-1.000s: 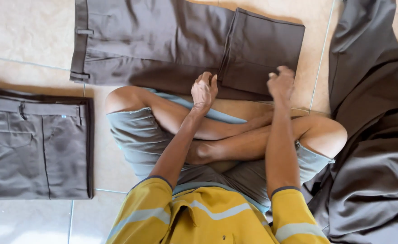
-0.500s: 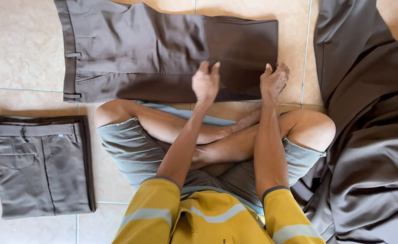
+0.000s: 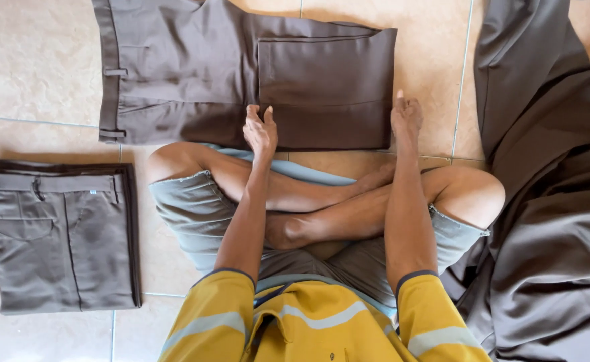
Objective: The person sits on a tiled floor and folds brown trousers by hand. They smooth the fabric, fold the legs together, fold the garment in half, and then fold it again into a compact rectangle. The folded trousers are placed on a stack to the left.
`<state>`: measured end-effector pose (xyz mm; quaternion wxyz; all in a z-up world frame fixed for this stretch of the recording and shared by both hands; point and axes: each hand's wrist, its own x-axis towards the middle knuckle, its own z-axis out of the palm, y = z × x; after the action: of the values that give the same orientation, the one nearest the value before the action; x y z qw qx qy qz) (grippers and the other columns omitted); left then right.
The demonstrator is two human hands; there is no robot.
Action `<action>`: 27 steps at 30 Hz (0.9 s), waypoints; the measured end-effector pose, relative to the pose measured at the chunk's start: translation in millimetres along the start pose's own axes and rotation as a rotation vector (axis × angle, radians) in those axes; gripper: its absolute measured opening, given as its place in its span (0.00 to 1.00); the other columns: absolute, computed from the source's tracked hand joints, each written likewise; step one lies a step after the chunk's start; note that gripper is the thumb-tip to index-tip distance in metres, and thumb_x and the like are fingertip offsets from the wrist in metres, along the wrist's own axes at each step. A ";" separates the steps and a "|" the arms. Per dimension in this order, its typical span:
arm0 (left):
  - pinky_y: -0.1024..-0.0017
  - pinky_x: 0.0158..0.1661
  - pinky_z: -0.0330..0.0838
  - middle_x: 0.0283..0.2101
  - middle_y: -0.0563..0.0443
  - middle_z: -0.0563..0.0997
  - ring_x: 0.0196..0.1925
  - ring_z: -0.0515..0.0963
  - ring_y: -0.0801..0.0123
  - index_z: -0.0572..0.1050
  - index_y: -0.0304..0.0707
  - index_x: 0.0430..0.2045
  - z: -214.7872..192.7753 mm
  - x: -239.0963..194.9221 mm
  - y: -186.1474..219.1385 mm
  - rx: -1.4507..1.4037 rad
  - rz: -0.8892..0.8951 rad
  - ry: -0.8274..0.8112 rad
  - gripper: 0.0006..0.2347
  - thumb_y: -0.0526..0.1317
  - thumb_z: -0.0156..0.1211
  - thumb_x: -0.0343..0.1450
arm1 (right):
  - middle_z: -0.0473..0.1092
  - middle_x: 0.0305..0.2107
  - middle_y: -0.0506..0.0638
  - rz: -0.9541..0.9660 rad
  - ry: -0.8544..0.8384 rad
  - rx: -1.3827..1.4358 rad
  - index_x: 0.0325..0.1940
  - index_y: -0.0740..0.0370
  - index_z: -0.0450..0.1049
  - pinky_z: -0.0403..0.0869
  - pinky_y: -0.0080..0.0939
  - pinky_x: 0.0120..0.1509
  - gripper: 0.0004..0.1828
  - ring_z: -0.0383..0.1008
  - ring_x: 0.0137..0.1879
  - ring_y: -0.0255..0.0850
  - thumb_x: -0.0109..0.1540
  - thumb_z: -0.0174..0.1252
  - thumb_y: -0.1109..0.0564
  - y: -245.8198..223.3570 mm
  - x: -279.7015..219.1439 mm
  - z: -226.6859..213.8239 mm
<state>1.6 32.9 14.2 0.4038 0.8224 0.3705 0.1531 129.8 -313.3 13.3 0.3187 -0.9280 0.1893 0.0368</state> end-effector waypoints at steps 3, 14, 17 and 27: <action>0.49 0.47 0.78 0.38 0.42 0.86 0.43 0.86 0.44 0.75 0.48 0.39 3.7 2.7 4.6 0.030 -0.061 0.009 0.14 0.54 0.63 0.71 | 0.73 0.51 0.72 0.002 -0.174 0.007 0.57 0.73 0.70 0.70 0.63 0.66 0.36 0.71 0.63 0.67 0.70 0.48 0.33 -39.9 -31.5 -20.5; 0.57 0.47 0.78 0.36 0.56 0.87 0.44 0.87 0.57 0.81 0.55 0.41 -1.9 32.3 -34.7 0.030 -0.155 -0.174 0.09 0.46 0.65 0.68 | 0.75 0.45 0.60 0.013 -0.171 0.057 0.53 0.60 0.76 0.78 0.55 0.53 0.24 0.76 0.56 0.58 0.61 0.67 0.42 -12.2 -4.6 7.6; 0.53 0.48 0.77 0.36 0.50 0.87 0.44 0.86 0.51 0.80 0.51 0.41 -9.0 23.6 -21.1 0.069 -0.081 -0.169 0.08 0.45 0.62 0.70 | 0.75 0.48 0.57 0.104 -0.219 -0.118 0.59 0.54 0.76 0.76 0.63 0.54 0.33 0.76 0.58 0.55 0.54 0.67 0.39 -1.6 -18.6 -12.1; 0.53 0.49 0.77 0.38 0.47 0.86 0.46 0.85 0.47 0.81 0.48 0.41 -10.8 26.6 -19.4 0.011 -0.103 -0.162 0.09 0.47 0.58 0.74 | 0.72 0.56 0.63 -0.071 0.030 0.095 0.68 0.57 0.66 0.70 0.58 0.70 0.28 0.72 0.65 0.60 0.68 0.61 0.42 -17.3 82.1 30.6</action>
<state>4.4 66.1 4.6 0.4352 0.8141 0.3792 0.0633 213.9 -309.2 -16.5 0.3606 -0.9184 0.1627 0.0027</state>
